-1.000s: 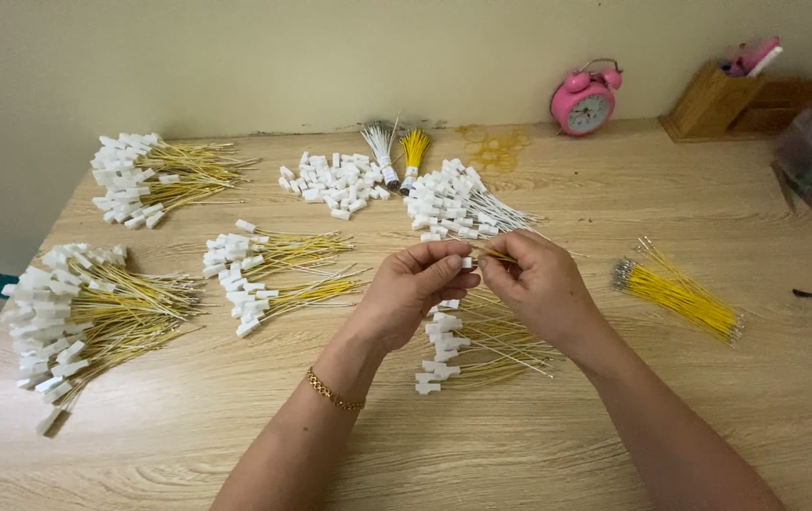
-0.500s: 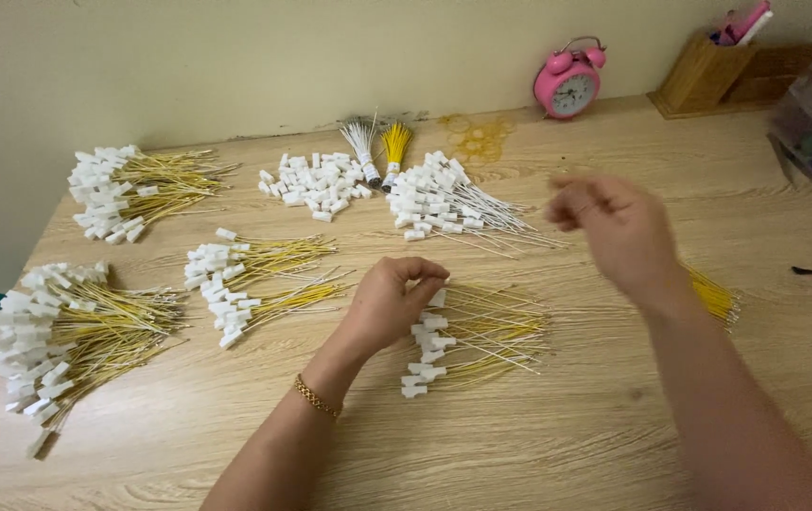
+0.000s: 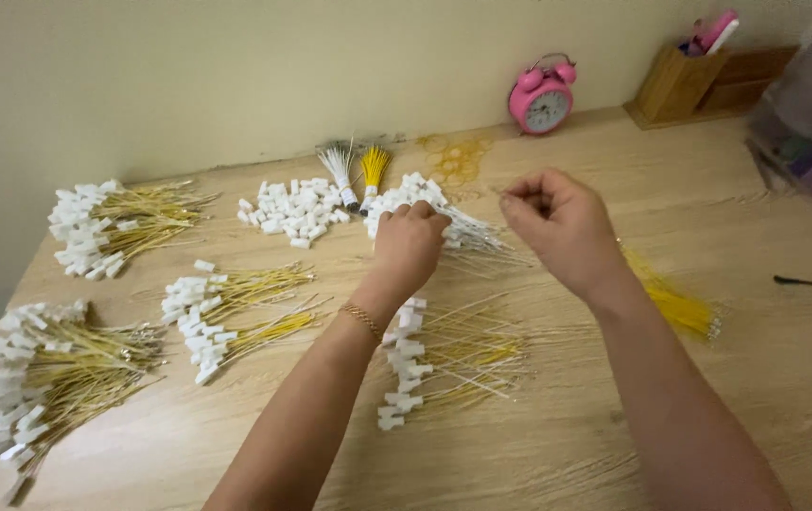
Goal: The recorder is sorting and bundling small white and yellow wire connector assemblies by hand on a wooden desk.
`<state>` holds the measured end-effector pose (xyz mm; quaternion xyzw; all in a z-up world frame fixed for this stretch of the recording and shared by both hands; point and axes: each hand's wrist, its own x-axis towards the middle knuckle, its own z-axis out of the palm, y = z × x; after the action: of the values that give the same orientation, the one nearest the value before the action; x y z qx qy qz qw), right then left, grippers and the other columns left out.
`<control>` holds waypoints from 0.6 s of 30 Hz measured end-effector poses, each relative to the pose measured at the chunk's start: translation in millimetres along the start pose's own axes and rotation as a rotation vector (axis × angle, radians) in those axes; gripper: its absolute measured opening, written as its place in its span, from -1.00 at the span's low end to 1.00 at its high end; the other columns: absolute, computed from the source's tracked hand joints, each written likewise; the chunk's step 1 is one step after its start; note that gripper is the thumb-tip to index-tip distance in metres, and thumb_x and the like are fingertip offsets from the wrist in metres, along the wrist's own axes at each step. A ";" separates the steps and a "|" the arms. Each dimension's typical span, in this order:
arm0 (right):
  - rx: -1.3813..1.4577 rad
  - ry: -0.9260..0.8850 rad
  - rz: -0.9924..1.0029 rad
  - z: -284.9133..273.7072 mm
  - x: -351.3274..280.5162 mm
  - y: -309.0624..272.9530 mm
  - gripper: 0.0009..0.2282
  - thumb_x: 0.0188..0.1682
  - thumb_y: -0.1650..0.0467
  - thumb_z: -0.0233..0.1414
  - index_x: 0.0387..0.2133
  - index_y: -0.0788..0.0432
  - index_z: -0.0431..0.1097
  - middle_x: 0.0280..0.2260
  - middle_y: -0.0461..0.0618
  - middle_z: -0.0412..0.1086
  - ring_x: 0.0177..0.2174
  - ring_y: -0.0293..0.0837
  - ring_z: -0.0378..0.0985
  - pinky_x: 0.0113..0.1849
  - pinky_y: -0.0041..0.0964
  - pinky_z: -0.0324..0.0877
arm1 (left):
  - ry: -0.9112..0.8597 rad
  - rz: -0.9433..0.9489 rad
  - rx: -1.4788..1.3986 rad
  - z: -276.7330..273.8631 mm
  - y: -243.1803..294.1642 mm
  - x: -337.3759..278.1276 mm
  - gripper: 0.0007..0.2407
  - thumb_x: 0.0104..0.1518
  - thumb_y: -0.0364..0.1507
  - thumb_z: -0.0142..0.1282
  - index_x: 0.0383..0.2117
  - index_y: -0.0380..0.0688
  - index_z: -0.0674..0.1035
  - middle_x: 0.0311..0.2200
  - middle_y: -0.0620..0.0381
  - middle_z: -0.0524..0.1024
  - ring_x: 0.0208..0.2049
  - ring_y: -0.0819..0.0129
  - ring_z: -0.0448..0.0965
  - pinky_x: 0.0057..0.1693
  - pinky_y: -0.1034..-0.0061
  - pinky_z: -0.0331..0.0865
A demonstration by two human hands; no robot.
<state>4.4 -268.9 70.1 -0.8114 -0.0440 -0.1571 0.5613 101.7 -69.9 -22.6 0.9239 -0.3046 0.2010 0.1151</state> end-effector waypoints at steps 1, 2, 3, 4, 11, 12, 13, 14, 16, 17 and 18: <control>-0.005 0.002 -0.004 -0.2 1.3 2.5 -0.89 0.05 0.43 0.11 -0.25 0.24 0.44 -0.39 -0.16 0.45 -0.43 -0.39 0.39 -0.40 -0.50 0.36 | 0.006 0.002 -0.002 2.6 1.1 3.6 -0.79 0.05 -0.42 0.20 -0.19 0.10 0.69 -0.20 0.11 0.57 -0.11 0.11 0.55 -0.02 0.11 0.38; 0.005 -0.002 0.020 -0.1 2.4 5.1 -0.89 0.03 0.42 0.12 -0.26 0.25 0.45 -0.41 -0.19 0.43 -0.44 -0.40 0.37 -0.41 -0.49 0.34 | -0.087 -0.012 0.069 5.4 2.1 6.9 -0.82 0.07 -0.44 0.18 -0.21 0.14 0.70 -0.17 0.16 0.55 -0.07 0.18 0.52 0.02 0.16 0.35; 0.015 -0.007 0.044 0.2 3.5 7.9 -0.88 0.01 0.42 0.13 -0.27 0.25 0.46 -0.42 -0.22 0.41 -0.45 -0.40 0.35 -0.42 -0.48 0.33 | -0.180 -0.029 0.140 8.3 3.0 9.5 -0.82 0.10 -0.47 0.15 -0.24 0.18 0.70 -0.14 0.21 0.54 -0.02 0.24 0.50 0.07 0.22 0.32; 0.010 -0.007 0.040 -1.2 3.0 5.6 -0.88 0.01 0.42 0.13 -0.27 0.25 0.46 -0.42 -0.22 0.41 -0.45 -0.40 0.35 -0.42 -0.48 0.33 | -0.175 -0.030 0.138 13.5 2.1 10.2 -0.82 0.10 -0.47 0.15 -0.24 0.18 0.70 -0.14 0.21 0.54 -0.02 0.24 0.50 0.07 0.22 0.32; -0.032 -0.158 0.176 6.1 6.5 15.3 -0.89 0.01 0.38 0.12 -0.30 0.20 0.48 -0.50 -0.21 0.38 -0.51 -0.39 0.32 -0.47 -0.45 0.30 | -0.145 -0.050 -0.024 9.0 -1.4 8.2 -0.92 0.14 -0.38 0.16 -0.32 0.10 0.69 -0.25 0.23 0.63 -0.10 0.25 0.55 0.06 0.22 0.33; -0.031 -0.162 0.174 8.2 6.9 14.9 -0.88 0.03 0.37 0.12 -0.31 0.20 0.48 -0.50 -0.21 0.38 -0.51 -0.39 0.32 -0.46 -0.45 0.29 | -0.129 -0.031 -0.062 7.3 -2.8 6.9 -0.93 0.15 -0.39 0.16 -0.35 0.09 0.70 -0.28 0.24 0.66 -0.13 0.24 0.57 0.05 0.22 0.36; -0.034 -0.161 0.165 9.6 7.8 17.1 -0.88 0.03 0.37 0.12 -0.31 0.20 0.48 -0.50 -0.21 0.38 -0.51 -0.39 0.32 -0.46 -0.45 0.29 | -0.120 -0.031 -0.060 6.0 -4.7 5.4 -0.93 0.15 -0.39 0.16 -0.35 0.09 0.70 -0.28 0.24 0.66 -0.13 0.24 0.57 0.05 0.22 0.36; -0.005 -0.171 0.178 10.8 8.7 19.5 -0.88 0.03 0.38 0.12 -0.30 0.21 0.49 -0.50 -0.19 0.37 -0.52 -0.36 0.31 -0.46 -0.43 0.29 | -0.079 -0.065 -0.186 4.9 -6.2 3.9 -0.93 0.13 -0.40 0.19 -0.34 0.06 0.70 -0.29 0.18 0.66 -0.17 0.19 0.59 0.02 0.23 0.41; 0.020 -0.176 0.186 10.6 7.9 14.8 -0.87 0.03 0.38 0.13 -0.30 0.21 0.49 -0.50 -0.17 0.36 -0.52 -0.34 0.30 -0.46 -0.40 0.28 | -0.033 -0.092 -0.314 0.8 -6.1 1.4 -0.92 0.10 -0.41 0.22 -0.32 0.04 0.71 -0.30 0.12 0.66 -0.22 0.15 0.62 -0.01 0.25 0.46; -0.045 -0.177 0.183 11.6 6.0 7.2 -0.88 0.01 0.38 0.11 -0.28 0.19 0.49 -0.47 -0.21 0.41 -0.48 -0.37 0.37 -0.41 -0.43 0.34 | 0.012 -0.182 -0.534 -3.3 -6.2 -1.6 -0.90 0.14 -0.45 0.19 -0.27 -0.02 0.70 -0.30 0.09 0.63 -0.26 0.24 0.63 -0.06 0.35 0.50; -0.110 -0.178 0.181 13.1 4.0 -0.1 -0.88 -0.01 0.38 0.10 -0.27 0.17 0.49 -0.44 -0.24 0.46 -0.44 -0.41 0.45 -0.37 -0.46 0.41 | 0.057 -0.270 -0.754 -7.0 -6.8 -4.9 -0.88 0.18 -0.48 0.16 -0.21 -0.08 0.69 -0.29 0.07 0.61 -0.30 0.33 0.65 -0.11 0.44 0.53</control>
<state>10.9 -257.2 67.2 -0.8523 -0.0117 -0.0353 0.5217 100.1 -59.7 -19.1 0.8427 -0.2294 0.0836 0.4799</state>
